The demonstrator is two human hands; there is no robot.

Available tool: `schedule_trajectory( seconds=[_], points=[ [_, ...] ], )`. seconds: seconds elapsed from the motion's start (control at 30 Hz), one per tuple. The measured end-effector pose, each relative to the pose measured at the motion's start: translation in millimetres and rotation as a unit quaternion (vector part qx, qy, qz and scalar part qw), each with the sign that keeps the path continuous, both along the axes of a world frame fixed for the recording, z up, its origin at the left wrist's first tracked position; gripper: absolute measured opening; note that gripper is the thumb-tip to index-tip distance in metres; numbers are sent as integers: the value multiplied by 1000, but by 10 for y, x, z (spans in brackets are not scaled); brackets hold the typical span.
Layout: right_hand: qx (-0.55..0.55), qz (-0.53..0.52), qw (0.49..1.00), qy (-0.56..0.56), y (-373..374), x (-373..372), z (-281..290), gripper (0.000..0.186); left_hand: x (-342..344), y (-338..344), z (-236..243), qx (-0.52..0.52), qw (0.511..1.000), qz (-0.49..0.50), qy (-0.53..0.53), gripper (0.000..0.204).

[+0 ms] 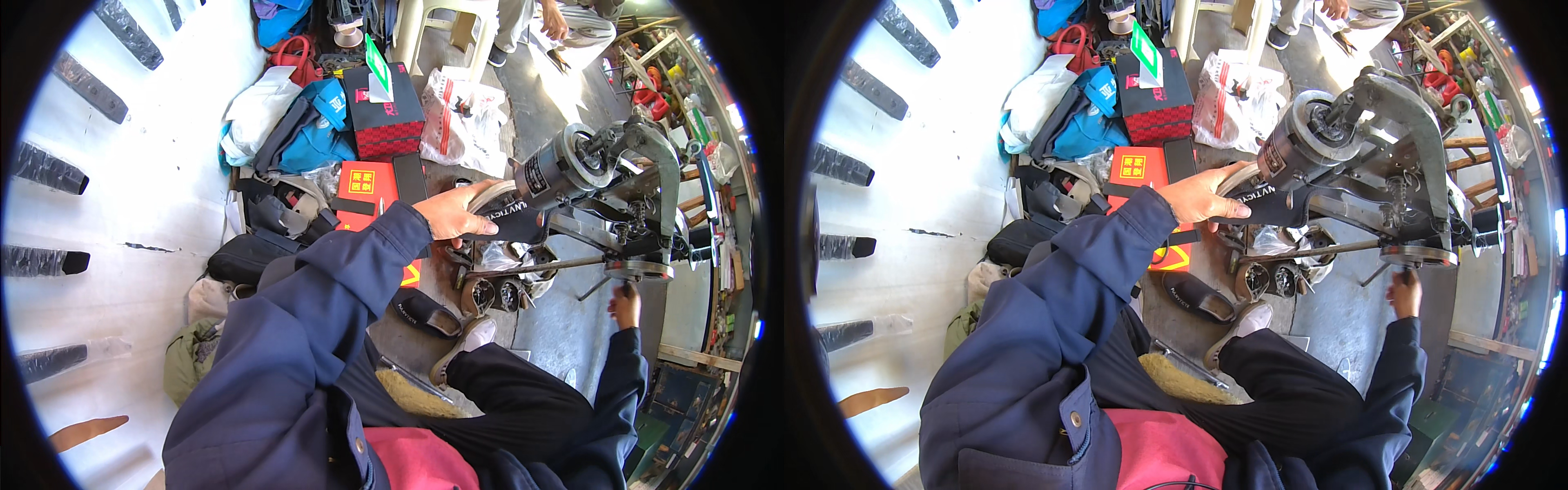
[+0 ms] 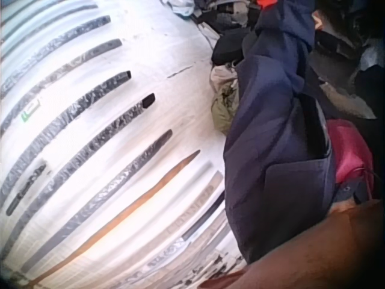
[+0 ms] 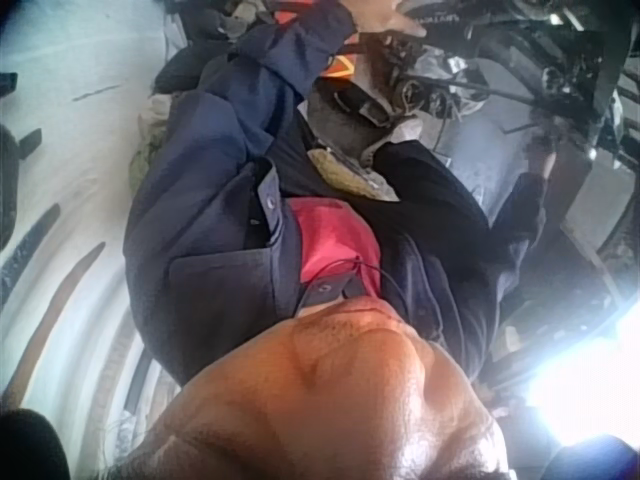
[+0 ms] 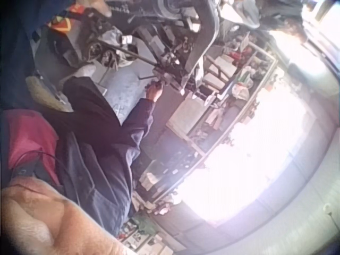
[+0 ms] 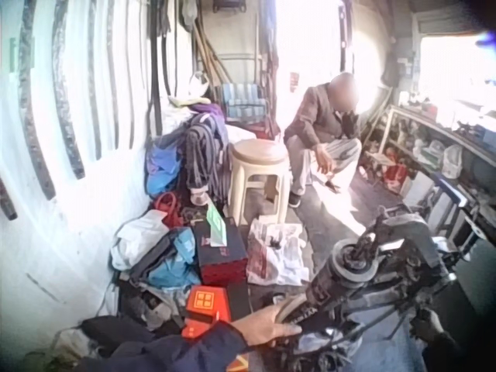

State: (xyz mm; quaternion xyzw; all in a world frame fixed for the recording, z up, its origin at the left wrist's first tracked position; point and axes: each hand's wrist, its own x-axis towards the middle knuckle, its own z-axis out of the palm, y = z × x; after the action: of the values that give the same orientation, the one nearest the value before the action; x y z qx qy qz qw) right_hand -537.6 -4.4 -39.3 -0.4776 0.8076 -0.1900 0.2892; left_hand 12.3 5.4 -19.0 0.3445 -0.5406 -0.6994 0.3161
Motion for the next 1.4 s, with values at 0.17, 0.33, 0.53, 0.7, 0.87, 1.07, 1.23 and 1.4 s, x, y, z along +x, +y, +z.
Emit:
schedule_trajectory(
  seconds=[0.17, 0.33, 0.53, 0.7, 0.87, 1.07, 1.23, 1.4],
  points=[
    [22, 149, 982, -115, 125, 712, 439, 22, -13, -7, -126, -3, 1000, 20, 8, 79],
    [-212, 88, 971, -64, 94, 295, 988, 15, -46, -41, -162, -51, 998, 14, 44, 80],
    [-193, -46, 980, -20, -129, -451, 400, 6, 63, 17, 29, 68, 997, -12, -28, 81],
    [-8, 16, 997, -71, 7, 11, -94, 12, -33, 27, 31, -139, 989, 51, -16, 94],
    [49, 100, 986, -124, 78, 570, 7, 25, -152, 78, 145, -313, 913, 228, -129, 114],
    [69, 94, 987, -112, 86, 732, 140, 27, -225, 72, 362, -354, 887, 278, -102, 82],
    [66, 80, 988, -111, 96, 741, 143, 26, -181, 214, 235, -400, 861, 292, -115, 69],
    [62, 87, 988, -114, 105, 790, 172, 27, -145, 120, 42, -115, 965, 207, -111, 74]
  ],
)
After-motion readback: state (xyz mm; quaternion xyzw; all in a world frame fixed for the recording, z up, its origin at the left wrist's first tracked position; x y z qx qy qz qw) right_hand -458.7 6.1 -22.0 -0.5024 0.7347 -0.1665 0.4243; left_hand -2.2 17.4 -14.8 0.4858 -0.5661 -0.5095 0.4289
